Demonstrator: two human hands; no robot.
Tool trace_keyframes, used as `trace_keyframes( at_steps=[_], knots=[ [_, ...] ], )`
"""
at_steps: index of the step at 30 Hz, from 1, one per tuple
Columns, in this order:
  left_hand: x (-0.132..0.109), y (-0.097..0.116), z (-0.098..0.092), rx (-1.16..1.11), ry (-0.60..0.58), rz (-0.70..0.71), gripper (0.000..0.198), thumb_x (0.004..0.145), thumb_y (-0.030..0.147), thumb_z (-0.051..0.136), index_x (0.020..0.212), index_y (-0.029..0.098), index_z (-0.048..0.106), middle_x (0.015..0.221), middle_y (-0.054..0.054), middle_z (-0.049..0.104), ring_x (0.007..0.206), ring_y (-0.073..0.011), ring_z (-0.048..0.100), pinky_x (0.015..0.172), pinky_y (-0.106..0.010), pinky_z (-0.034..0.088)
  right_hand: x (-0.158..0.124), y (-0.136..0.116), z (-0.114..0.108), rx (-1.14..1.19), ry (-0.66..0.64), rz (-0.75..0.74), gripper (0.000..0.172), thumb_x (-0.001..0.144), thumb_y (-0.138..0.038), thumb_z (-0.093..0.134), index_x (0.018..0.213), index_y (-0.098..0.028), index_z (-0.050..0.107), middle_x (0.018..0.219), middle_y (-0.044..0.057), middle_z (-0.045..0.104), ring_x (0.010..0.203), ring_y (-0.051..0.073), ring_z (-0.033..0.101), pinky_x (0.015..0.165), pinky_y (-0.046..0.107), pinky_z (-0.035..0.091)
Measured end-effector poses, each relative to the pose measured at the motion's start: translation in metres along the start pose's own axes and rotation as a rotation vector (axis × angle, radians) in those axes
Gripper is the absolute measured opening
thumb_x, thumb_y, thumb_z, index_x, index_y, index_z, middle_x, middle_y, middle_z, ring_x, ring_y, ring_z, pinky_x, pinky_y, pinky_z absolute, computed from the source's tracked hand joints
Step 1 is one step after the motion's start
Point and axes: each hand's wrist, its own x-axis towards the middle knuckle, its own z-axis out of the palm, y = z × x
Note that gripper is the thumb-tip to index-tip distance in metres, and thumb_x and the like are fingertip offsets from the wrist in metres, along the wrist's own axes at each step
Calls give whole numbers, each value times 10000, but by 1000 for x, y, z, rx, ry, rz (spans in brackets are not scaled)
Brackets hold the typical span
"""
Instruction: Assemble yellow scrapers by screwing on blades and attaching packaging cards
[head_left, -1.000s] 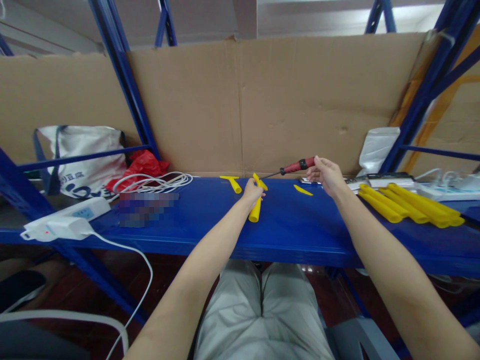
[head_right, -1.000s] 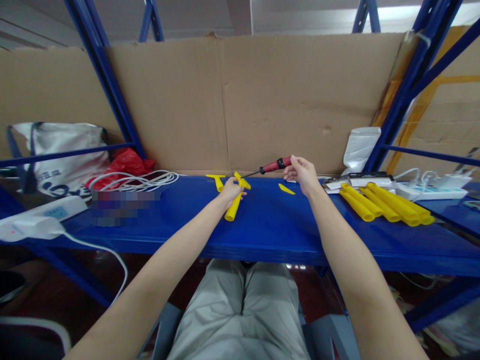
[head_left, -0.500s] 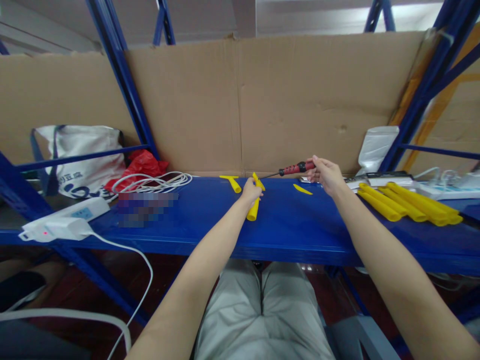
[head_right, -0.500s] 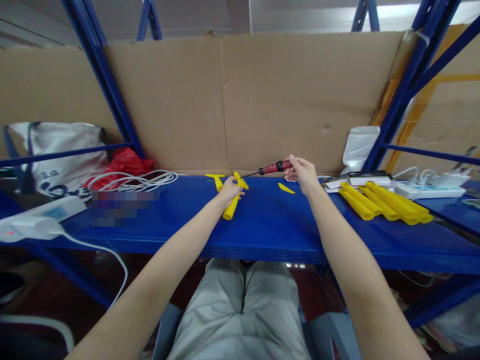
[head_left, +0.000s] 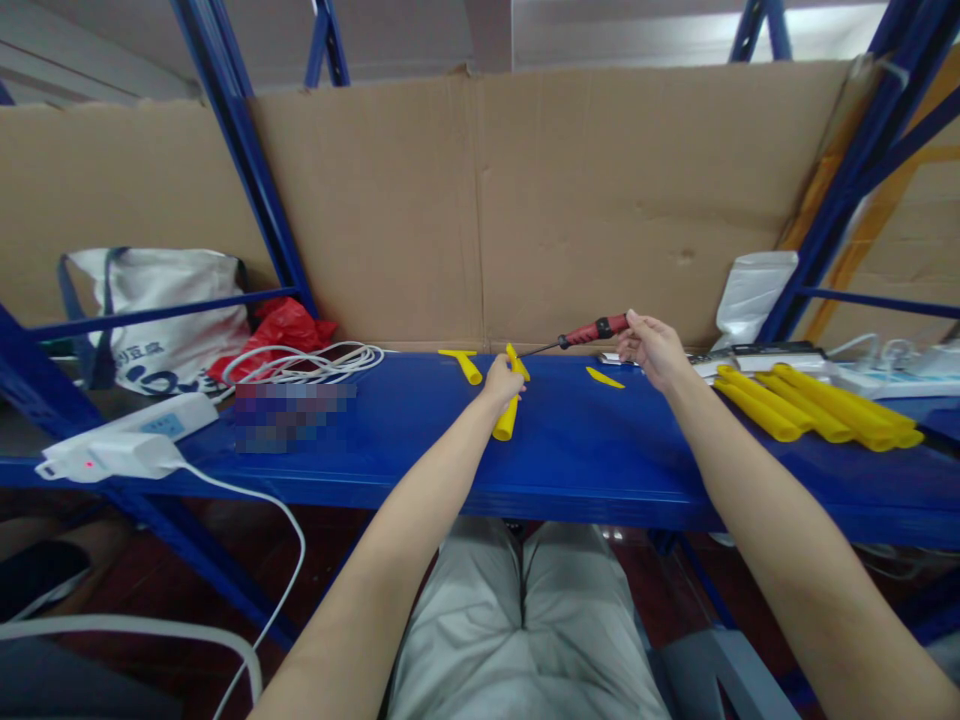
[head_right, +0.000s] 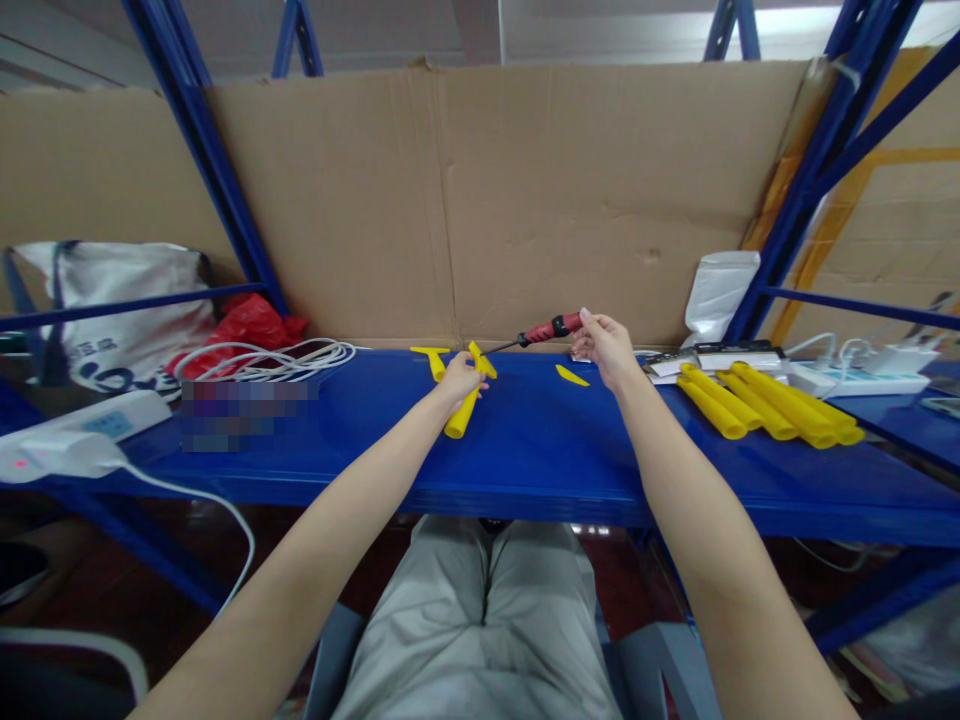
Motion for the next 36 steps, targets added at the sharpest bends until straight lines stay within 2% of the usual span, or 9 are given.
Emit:
trace_keyframes(
  at_steps=[4, 8, 14, 18, 29, 32, 36],
  knots=[
    [-1, 1, 0, 10, -2, 6, 350, 797, 29, 515, 1105, 184, 458, 910, -71, 641, 543, -84, 576, 442, -155, 370, 1, 3, 1, -18, 74, 16, 309, 753, -422, 667, 648, -196, 484, 449, -62, 490, 332, 66, 436, 324, 177, 358],
    [-2, 2, 0, 7, 0, 15, 346, 791, 24, 531, 1089, 187, 467, 866, -56, 638, 524, -74, 563, 430, -143, 356, 0, 2, 0, -41, 82, 21, 263, 776, -420, 643, 715, -180, 553, 411, -64, 463, 313, 61, 404, 314, 168, 324],
    [-3, 1, 1, 21, -4, 25, 354, 790, 12, 512, 1100, 175, 461, 864, -47, 643, 518, -72, 574, 442, -148, 378, -3, -1, -2, 18, 22, 27, 257, 785, -418, 639, 774, -171, 567, 510, -20, 578, 423, 91, 549, 398, 180, 427],
    [-3, 1, 1, 26, -5, 36, 357, 793, 4, 494, 1109, 166, 456, 919, -65, 641, 530, -69, 575, 439, -143, 381, -4, 0, -1, 59, 36, 29, 206, 811, -362, 622, 763, -180, 538, 566, -17, 619, 474, 94, 588, 435, 180, 457],
    [-4, 2, -1, 39, -8, 39, 361, 785, -15, 473, 1106, 151, 463, 939, -76, 638, 502, -58, 549, 433, -151, 380, -5, 9, -6, 19, 95, -8, 369, 687, -461, 719, 646, -181, 483, 495, -37, 536, 381, 59, 477, 347, 165, 368],
    [-3, 2, -1, 36, 0, 37, 368, 775, -16, 480, 1100, 155, 466, 937, -70, 641, 522, -63, 568, 434, -142, 383, -7, 10, -5, 18, 88, -6, 355, 688, -453, 716, 650, -186, 485, 447, -51, 501, 339, 61, 442, 325, 174, 337],
    [-3, 3, -1, 54, 11, 30, 385, 767, -21, 487, 1110, 153, 461, 938, -72, 642, 535, -68, 582, 429, -138, 380, -11, 9, -3, 46, 71, -2, 281, 728, -431, 682, 746, -171, 578, 423, -49, 501, 339, 67, 447, 342, 173, 352]
  ],
)
